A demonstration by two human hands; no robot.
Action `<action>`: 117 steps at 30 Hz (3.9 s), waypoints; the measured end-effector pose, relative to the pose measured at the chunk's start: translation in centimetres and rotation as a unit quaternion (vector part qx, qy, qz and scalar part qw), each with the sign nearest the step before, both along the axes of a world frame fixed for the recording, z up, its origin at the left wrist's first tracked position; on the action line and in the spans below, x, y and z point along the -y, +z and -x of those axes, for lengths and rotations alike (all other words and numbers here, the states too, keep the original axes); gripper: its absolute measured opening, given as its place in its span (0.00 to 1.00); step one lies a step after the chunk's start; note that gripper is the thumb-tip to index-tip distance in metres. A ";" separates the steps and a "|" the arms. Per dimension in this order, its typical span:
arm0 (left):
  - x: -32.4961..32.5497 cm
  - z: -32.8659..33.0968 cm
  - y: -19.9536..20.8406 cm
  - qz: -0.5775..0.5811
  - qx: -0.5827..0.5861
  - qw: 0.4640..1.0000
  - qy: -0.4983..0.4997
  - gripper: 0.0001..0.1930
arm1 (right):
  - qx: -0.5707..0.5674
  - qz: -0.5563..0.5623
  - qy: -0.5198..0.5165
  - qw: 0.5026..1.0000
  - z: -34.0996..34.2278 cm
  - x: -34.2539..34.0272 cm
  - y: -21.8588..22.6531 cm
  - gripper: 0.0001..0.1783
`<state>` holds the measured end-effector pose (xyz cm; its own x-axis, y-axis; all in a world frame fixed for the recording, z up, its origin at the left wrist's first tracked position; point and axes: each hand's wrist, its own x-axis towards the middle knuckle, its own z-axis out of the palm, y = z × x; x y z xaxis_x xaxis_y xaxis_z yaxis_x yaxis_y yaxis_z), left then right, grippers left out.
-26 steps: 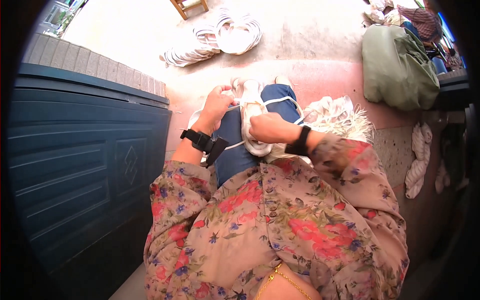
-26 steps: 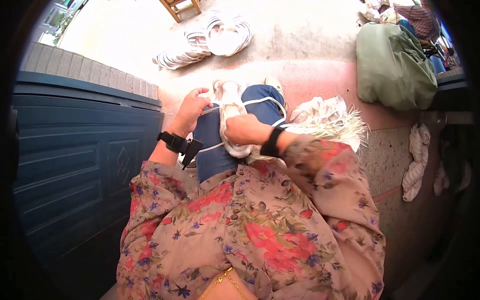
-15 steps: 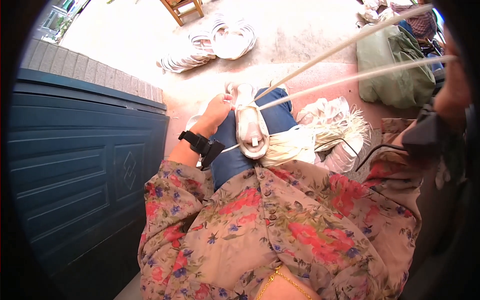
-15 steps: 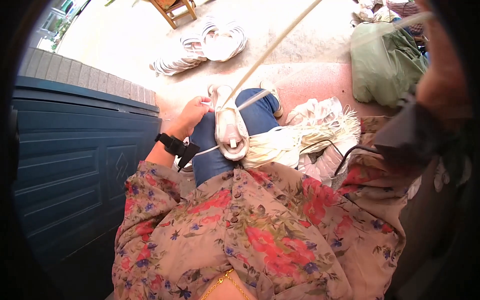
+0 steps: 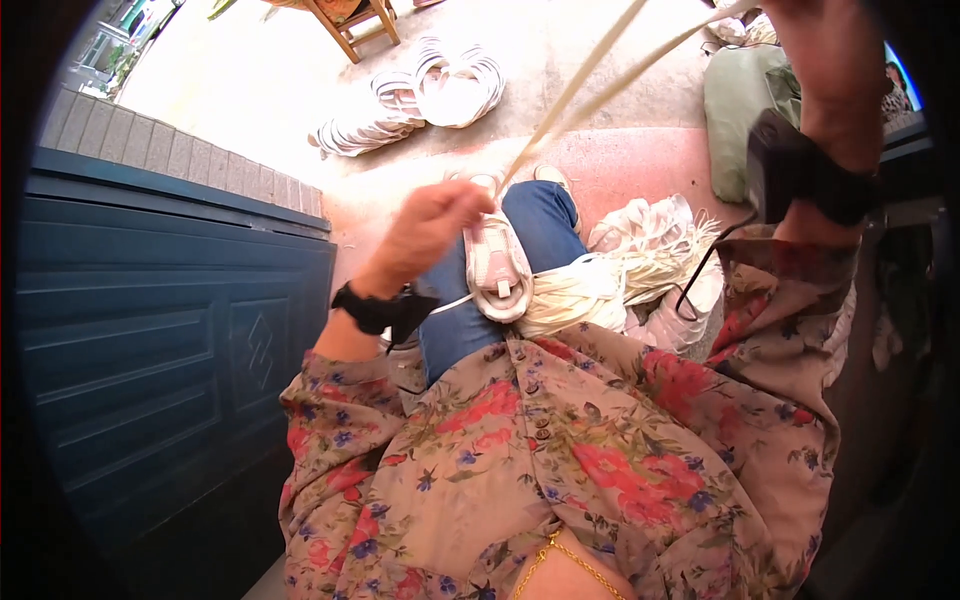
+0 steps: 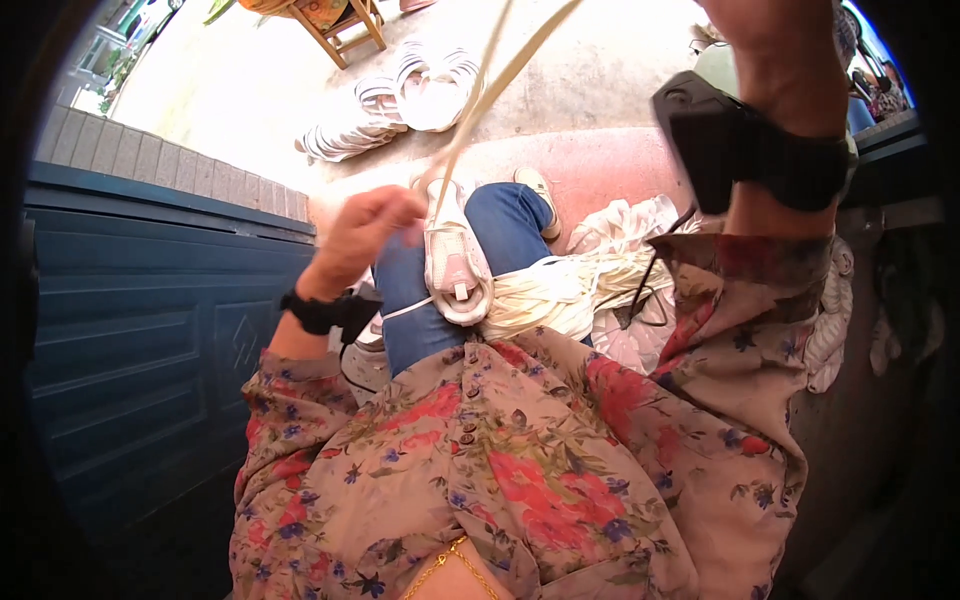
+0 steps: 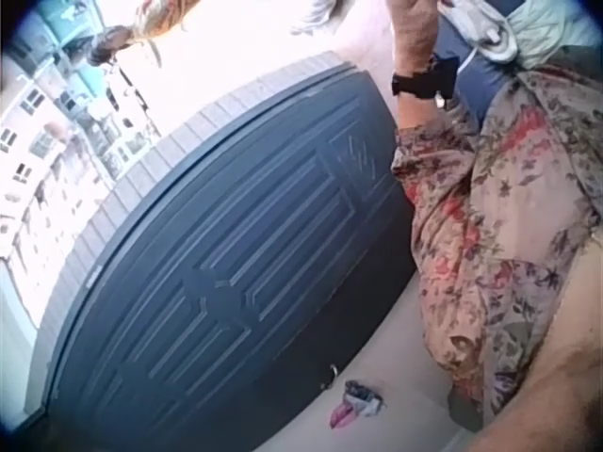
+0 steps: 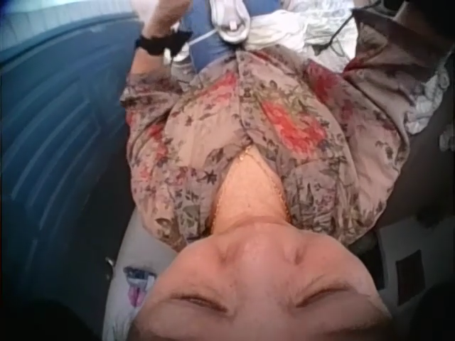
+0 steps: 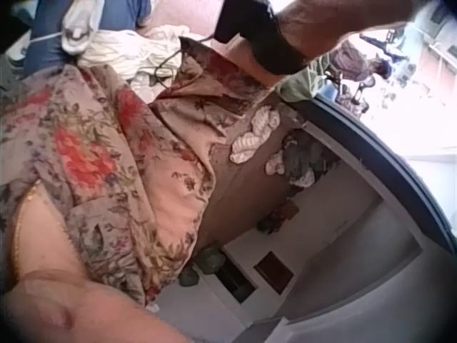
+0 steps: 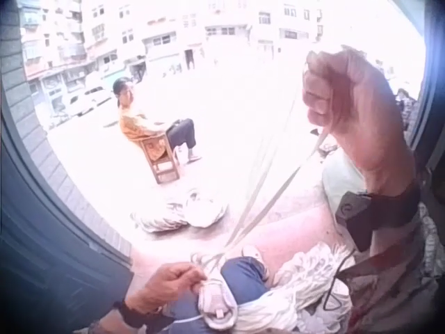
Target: The recorder is lacing multiple pairs of white sneakers while seated in an assembly area.
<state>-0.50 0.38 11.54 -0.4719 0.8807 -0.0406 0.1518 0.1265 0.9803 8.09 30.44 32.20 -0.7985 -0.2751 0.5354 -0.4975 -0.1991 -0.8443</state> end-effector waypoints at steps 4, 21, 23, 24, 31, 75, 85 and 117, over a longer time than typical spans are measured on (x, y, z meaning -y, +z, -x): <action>4.5 2.1 -0.2 -0.034 0.122 0.984 0.122 0.12 | 0.109 0.257 -0.422 0.862 -3.2 -2.3 -3.8 0.09; 22.9 14.6 1.2 -0.238 0.213 0.850 0.419 0.07 | 0.338 -0.170 -0.389 0.840 -6.3 -1.5 -26.9 0.13; 16.4 11.3 -1.4 -0.094 0.202 0.855 0.468 0.07 | 0.339 -0.140 -0.277 0.888 -5.8 3.2 -30.1 0.10; 15.0 9.9 -3.4 -0.039 0.193 0.886 0.419 0.08 | 0.382 -0.159 -0.248 0.876 -5.1 5.8 -30.3 0.10; 4.4 -0.4 -9.6 0.204 0.020 0.966 0.158 0.10 | 0.299 -0.353 -0.261 0.847 -2.6 12.9 -34.3 0.13; 1.7 -3.1 -11.5 0.286 -0.371 0.860 0.204 0.06 | 0.136 -0.610 -0.352 0.697 -2.7 15.7 -32.5 0.13; -0.5 -3.5 -9.7 0.303 -0.611 0.731 0.030 0.03 | 0.191 -0.484 -0.295 0.802 -2.3 14.0 -34.5 0.10; 0.5 -2.9 -10.7 0.232 -0.427 0.869 0.094 0.04 | 0.032 -0.193 -0.435 0.879 1.2 12.8 -24.7 0.04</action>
<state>2.37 -0.10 0.83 -0.6378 0.7675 0.0646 0.7329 0.5790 0.3572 6.88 17.69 7.53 -0.8217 0.3029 0.4827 -0.2692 0.5402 -0.7973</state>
